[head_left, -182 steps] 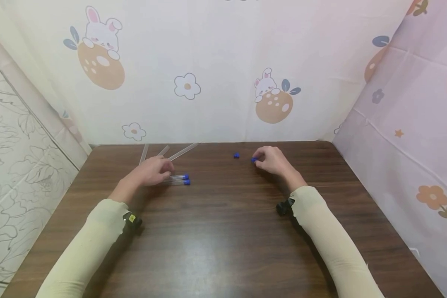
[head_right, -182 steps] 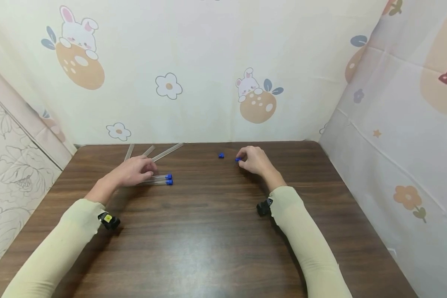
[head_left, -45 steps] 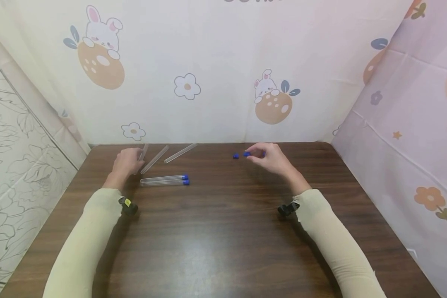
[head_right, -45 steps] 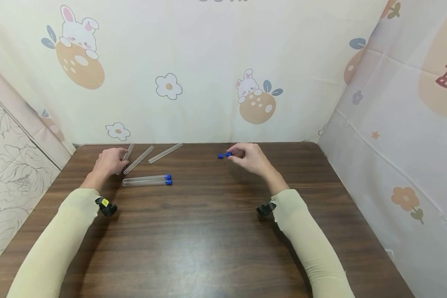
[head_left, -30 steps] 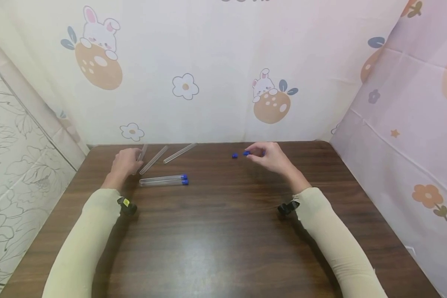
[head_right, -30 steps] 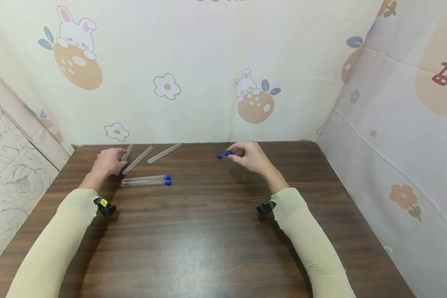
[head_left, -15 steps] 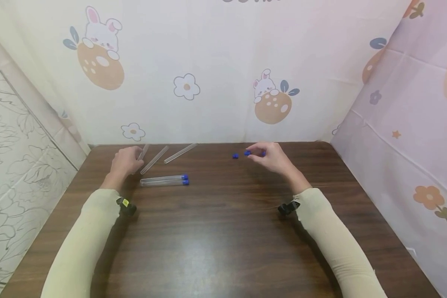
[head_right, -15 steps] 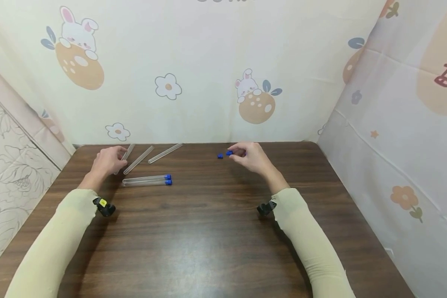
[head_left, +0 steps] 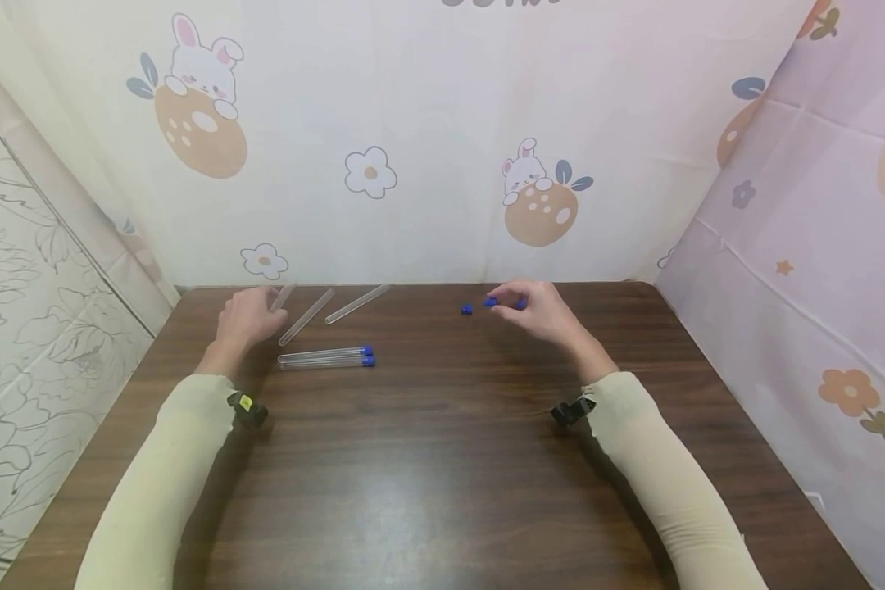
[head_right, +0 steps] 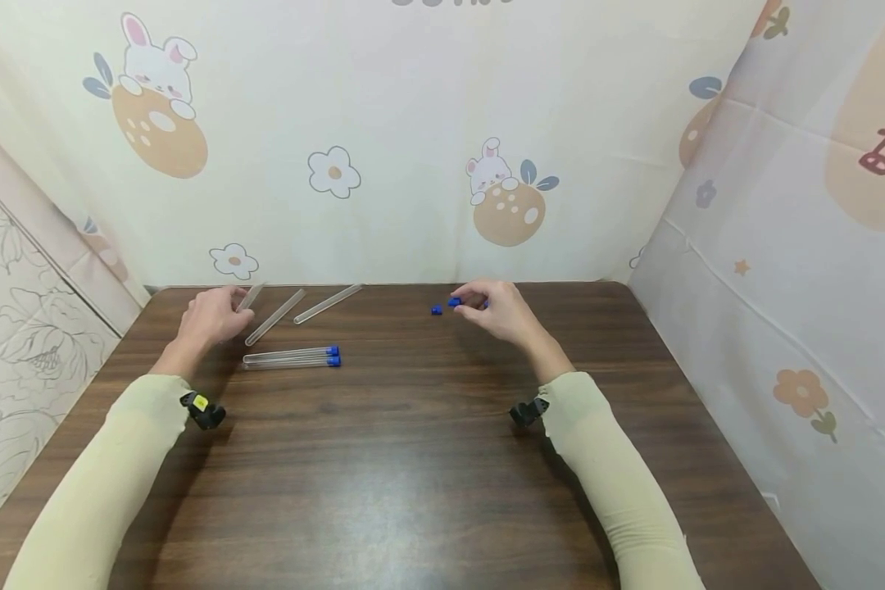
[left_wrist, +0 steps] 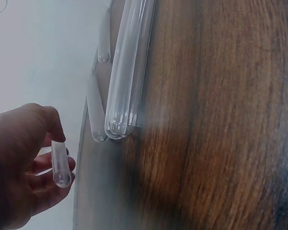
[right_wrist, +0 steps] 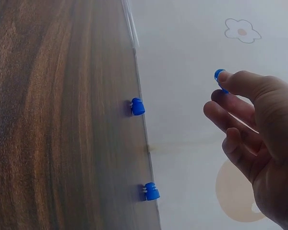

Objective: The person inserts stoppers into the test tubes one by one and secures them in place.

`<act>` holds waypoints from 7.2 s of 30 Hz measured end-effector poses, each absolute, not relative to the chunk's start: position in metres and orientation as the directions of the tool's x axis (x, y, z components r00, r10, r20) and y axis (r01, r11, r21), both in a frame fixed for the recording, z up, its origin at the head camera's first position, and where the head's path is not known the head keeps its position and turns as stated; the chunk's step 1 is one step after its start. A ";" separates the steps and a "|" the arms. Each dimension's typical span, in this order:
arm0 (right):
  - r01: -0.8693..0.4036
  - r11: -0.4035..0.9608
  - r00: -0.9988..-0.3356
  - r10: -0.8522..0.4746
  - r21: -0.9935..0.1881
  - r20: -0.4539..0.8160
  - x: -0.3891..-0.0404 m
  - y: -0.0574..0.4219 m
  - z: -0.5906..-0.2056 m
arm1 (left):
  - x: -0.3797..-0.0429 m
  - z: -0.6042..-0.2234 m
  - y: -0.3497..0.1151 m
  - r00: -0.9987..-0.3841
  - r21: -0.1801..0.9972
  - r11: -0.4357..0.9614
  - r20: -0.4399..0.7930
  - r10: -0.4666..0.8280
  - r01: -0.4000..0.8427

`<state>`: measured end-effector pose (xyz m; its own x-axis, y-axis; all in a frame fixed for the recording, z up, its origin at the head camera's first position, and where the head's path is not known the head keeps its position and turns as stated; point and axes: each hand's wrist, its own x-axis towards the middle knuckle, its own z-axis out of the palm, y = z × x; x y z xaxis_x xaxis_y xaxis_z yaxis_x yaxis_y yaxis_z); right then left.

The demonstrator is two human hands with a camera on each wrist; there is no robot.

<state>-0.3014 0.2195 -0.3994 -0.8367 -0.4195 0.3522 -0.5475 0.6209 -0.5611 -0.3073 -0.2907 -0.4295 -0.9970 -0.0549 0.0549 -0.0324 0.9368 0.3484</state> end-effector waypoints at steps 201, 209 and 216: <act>-0.582 0.449 -0.797 -0.481 -0.678 0.366 -0.266 0.186 -0.371 | -0.270 -0.389 -0.159 -0.751 0.138 0.773 0.390 0.532 0.619; -0.587 0.438 -0.791 -0.491 -0.680 0.366 -0.270 0.182 -0.376 | -0.266 -0.384 -0.154 -0.737 0.137 0.753 0.377 0.562 0.644; -0.571 0.435 -0.799 -0.489 -0.697 0.350 -0.281 0.179 -0.392 | -0.265 -0.382 -0.149 -0.730 0.119 0.752 0.378 0.570 0.648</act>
